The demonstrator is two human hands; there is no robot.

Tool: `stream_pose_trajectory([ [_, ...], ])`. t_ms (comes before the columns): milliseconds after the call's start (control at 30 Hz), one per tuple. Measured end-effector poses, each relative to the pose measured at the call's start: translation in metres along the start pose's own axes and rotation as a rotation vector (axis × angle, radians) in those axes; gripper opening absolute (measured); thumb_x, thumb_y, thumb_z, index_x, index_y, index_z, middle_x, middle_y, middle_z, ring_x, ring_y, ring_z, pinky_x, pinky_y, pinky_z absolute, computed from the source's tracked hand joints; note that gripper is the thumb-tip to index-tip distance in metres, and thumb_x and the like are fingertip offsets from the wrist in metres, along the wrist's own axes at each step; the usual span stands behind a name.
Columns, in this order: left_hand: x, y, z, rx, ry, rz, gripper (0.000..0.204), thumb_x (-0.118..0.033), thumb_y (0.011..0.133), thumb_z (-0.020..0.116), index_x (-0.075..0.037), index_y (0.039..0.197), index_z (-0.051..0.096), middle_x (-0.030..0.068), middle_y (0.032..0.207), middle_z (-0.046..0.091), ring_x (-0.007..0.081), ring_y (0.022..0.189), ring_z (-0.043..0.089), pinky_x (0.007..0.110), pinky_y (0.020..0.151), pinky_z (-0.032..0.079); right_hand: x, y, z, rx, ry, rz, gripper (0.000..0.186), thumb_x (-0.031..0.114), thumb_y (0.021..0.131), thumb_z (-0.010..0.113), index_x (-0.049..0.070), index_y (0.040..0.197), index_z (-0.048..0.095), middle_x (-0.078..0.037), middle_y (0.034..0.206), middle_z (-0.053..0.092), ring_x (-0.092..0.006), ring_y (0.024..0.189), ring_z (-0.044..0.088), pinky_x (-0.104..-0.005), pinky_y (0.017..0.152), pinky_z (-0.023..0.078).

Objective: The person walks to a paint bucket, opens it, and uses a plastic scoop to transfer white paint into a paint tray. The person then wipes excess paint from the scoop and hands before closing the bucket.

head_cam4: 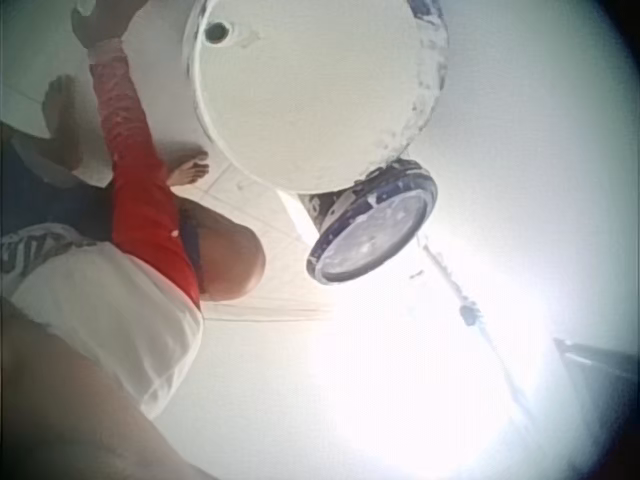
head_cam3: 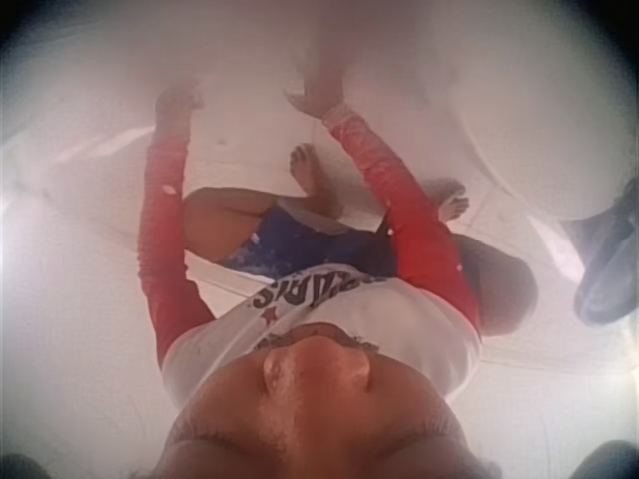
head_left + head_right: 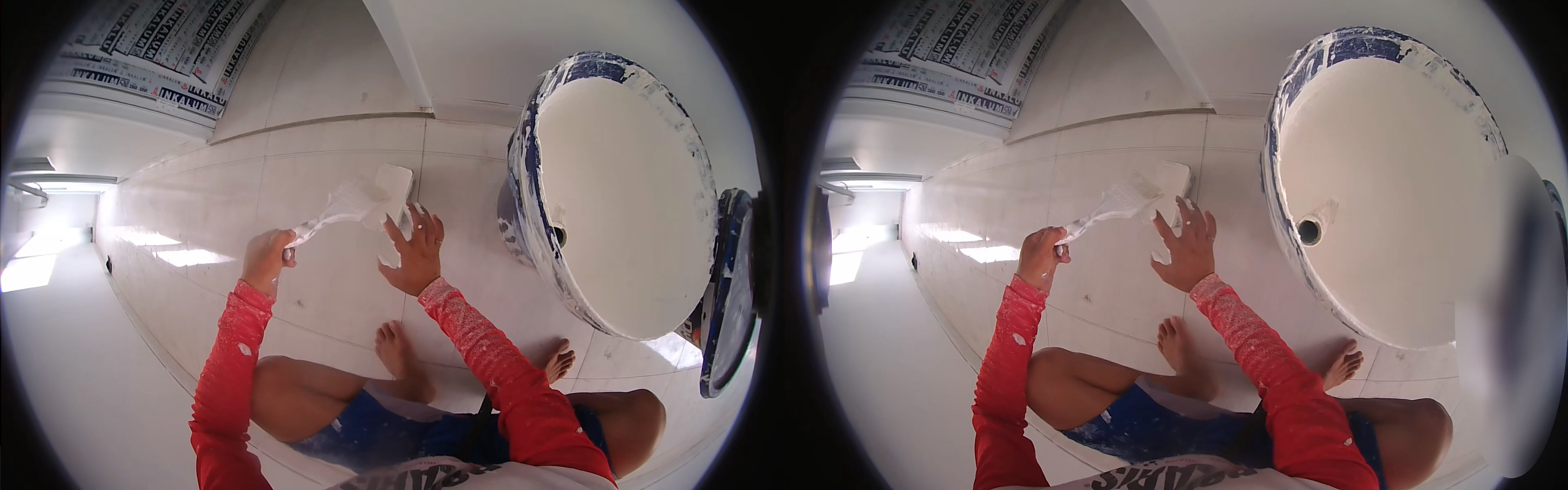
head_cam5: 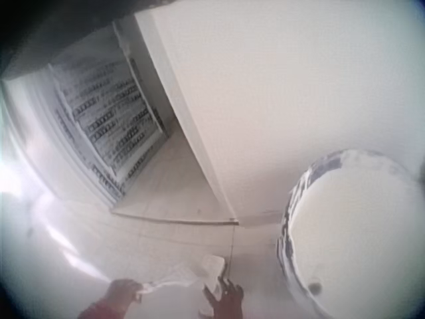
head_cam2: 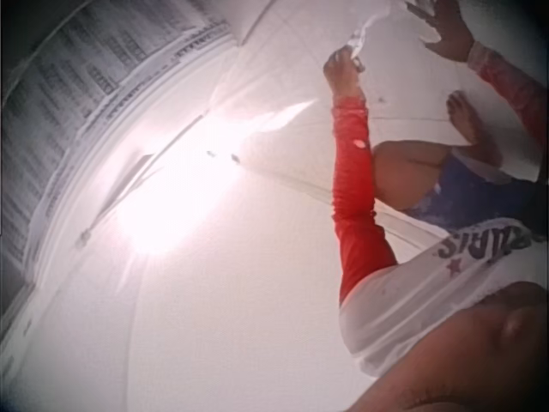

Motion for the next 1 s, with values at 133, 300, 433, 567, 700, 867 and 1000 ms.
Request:
stream_pose_trajectory([
  [133, 0.003, -0.006, 0.008, 0.069, -0.075, -0.039, 0.025, -0.021, 0.092, 0.064, 0.004, 0.095, 0.064, 0.0055, 0.077, 0.057, 0.015, 0.065, 0.052, 0.035, 0.067, 0.049, 0.028, 0.022, 0.0, -0.005, 0.066, 0.002, 0.086, 0.038, 0.066, 0.083, 0.027, 0.144, 0.049, -0.021, 0.155, 0.031, -0.0441, 0.143, 0.029, -0.0653, 0.114, 0.021],
  [300, 0.0, -0.011, 0.007, 0.097, -0.094, -0.027, 0.023, -0.019, 0.092, 0.063, 0.004, 0.097, 0.063, 0.0063, 0.079, 0.057, 0.0166, 0.065, 0.052, 0.037, 0.068, 0.049, 0.019, 0.028, 0.0, 0.012, -0.019, 0.08, 0.085, 0.041, 0.068, 0.083, 0.027, 0.145, 0.048, -0.022, 0.155, 0.03, -0.0444, 0.144, 0.028, -0.0656, 0.115, 0.02],
  [433, 0.0, -0.01, -0.003, 0.081, -0.075, -0.019, 0.023, -0.018, 0.093, 0.062, 0.004, 0.096, 0.063, 0.0068, 0.08, 0.057, 0.0164, 0.066, 0.053, 0.037, 0.068, 0.049, -0.004, 0.029, 0.01, 0.077, -0.181, 0.167, 0.081, 0.047, 0.074, 0.079, 0.026, 0.146, 0.048, -0.022, 0.156, 0.029, -0.0429, 0.146, 0.027, -0.0646, 0.116, 0.019],
  [567, -0.004, -0.008, -0.01, 0.035, -0.062, 0.018, 0.022, -0.019, 0.092, 0.063, 0.002, 0.093, 0.063, 0.0055, 0.077, 0.057, 0.0144, 0.064, 0.053, 0.034, 0.066, 0.048, -0.023, 0.017, 0.027, 0.191, -0.229, 0.201, 0.077, 0.052, 0.081, 0.074, 0.024, 0.147, 0.047, -0.019, 0.159, 0.028, -0.0399, 0.147, 0.026, -0.0638, 0.118, 0.018],
  [700, -0.026, -0.012, -0.007, -0.008, 0.261, 0.217, 0.022, -0.019, 0.092, 0.064, 0.001, 0.084, 0.06, 0.0025, 0.07, 0.053, 0.0128, 0.061, 0.049, 0.032, 0.061, 0.044, -0.025, -0.004, 0.034, 0.258, -0.265, 0.003, 0.073, 0.051, 0.083, 0.073, 0.025, 0.147, 0.048, -0.015, 0.16, 0.03, -0.0382, 0.147, 0.026, -0.0639, 0.118, 0.018],
  [867, -0.046, -0.023, 0.0, -0.1, 0.645, 0.465, 0.025, -0.016, 0.088, 0.067, 0.002, 0.078, 0.054, 0.0077, 0.066, 0.051, 0.0185, 0.06, 0.049, 0.037, 0.057, 0.041, -0.024, -0.012, 0.013, 0.214, -0.195, 0.002, 0.072, 0.042, 0.079, 0.076, 0.024, 0.144, 0.051, -0.015, 0.155, 0.036, -0.0391, 0.145, 0.029, -0.0628, 0.119, 0.017],
  [1000, -0.057, -0.033, 0.012, -0.138, 0.697, 0.722, 0.021, -0.011, 0.085, 0.07, 0.001, 0.08, 0.054, 0.0113, 0.073, 0.054, 0.0249, 0.063, 0.053, 0.038, 0.058, 0.043, -0.003, 0.023, -0.015, -0.013, -0.029, 0.047, 0.078, 0.033, 0.073, 0.079, 0.024, 0.145, 0.051, -0.019, 0.154, 0.034, -0.0432, 0.144, 0.027, -0.0625, 0.117, 0.018],
])
Point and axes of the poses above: each hand's wrist, its own y-axis towards the middle knuckle, its own z-axis out of the palm, x = y × z, the point moved 7 cm from there along y, towards the middle knuckle
